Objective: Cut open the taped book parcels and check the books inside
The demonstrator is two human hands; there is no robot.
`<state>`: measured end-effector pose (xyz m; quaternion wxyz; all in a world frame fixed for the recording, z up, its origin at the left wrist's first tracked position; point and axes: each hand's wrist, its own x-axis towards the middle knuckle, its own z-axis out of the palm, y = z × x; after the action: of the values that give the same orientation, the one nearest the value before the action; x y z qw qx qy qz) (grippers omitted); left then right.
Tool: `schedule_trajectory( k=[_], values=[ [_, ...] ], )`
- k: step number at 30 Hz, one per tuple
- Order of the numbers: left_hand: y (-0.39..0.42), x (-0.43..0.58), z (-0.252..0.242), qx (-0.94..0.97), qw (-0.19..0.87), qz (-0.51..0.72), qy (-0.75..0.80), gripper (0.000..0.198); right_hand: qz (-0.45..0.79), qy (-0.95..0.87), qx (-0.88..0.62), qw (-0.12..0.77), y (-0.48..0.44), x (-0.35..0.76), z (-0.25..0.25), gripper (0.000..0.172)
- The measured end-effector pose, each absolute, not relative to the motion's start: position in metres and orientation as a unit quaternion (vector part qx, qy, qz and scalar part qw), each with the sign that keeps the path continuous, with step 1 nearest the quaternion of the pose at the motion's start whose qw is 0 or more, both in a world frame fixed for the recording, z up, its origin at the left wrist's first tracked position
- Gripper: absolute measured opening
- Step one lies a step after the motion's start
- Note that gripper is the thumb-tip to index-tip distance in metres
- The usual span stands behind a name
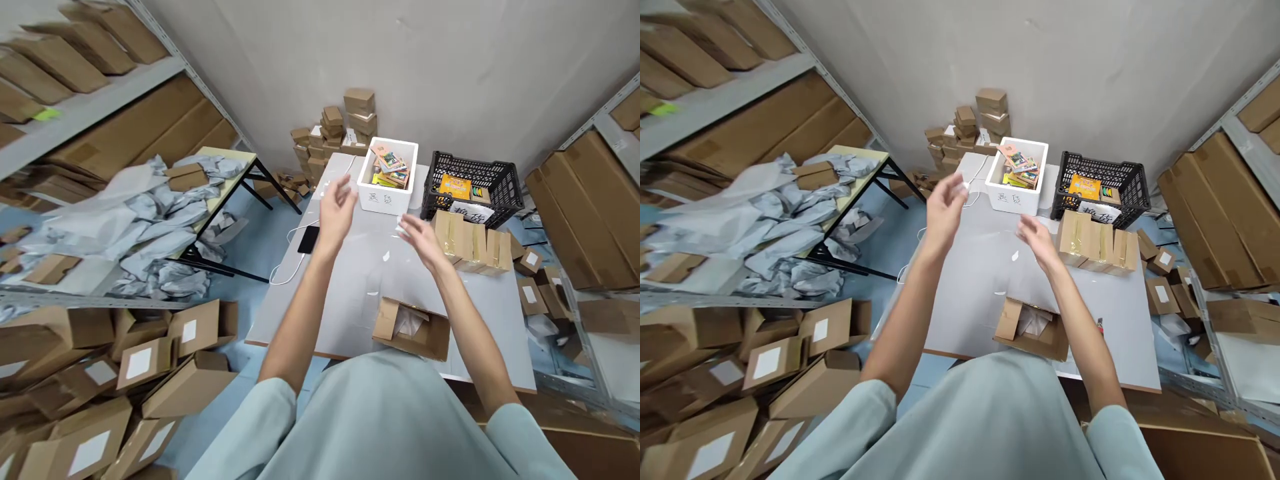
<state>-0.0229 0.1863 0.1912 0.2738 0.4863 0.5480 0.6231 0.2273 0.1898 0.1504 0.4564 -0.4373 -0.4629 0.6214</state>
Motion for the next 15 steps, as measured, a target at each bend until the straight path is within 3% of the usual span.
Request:
schedule_trajectory(
  k=[3, 7, 11, 15],
  values=[
    [0.097, -0.017, 0.112, 0.445, 0.353, 0.543, 0.619, 0.056, 0.601, -0.455, -0.510, 0.414, 0.111, 0.275, 0.105, 0.075],
    [-0.016, -0.008, 0.031, 0.360, 0.447, 0.412, 0.708, 0.044, 0.506, -0.398, -0.643, 0.415, 0.017, 0.355, 0.057, 0.077],
    [-0.078, 0.002, -0.001, 0.300, 0.504, 0.360, 0.726, 0.046, 0.434, -0.320, -0.745, 0.392, -0.058, 0.413, 0.020, 0.076],
    [-0.094, 0.019, -0.013, 0.287, 0.553, 0.326, 0.712, 0.053, 0.484, -0.269, -0.760, 0.340, -0.105, 0.423, 0.000, 0.076]
  ],
)
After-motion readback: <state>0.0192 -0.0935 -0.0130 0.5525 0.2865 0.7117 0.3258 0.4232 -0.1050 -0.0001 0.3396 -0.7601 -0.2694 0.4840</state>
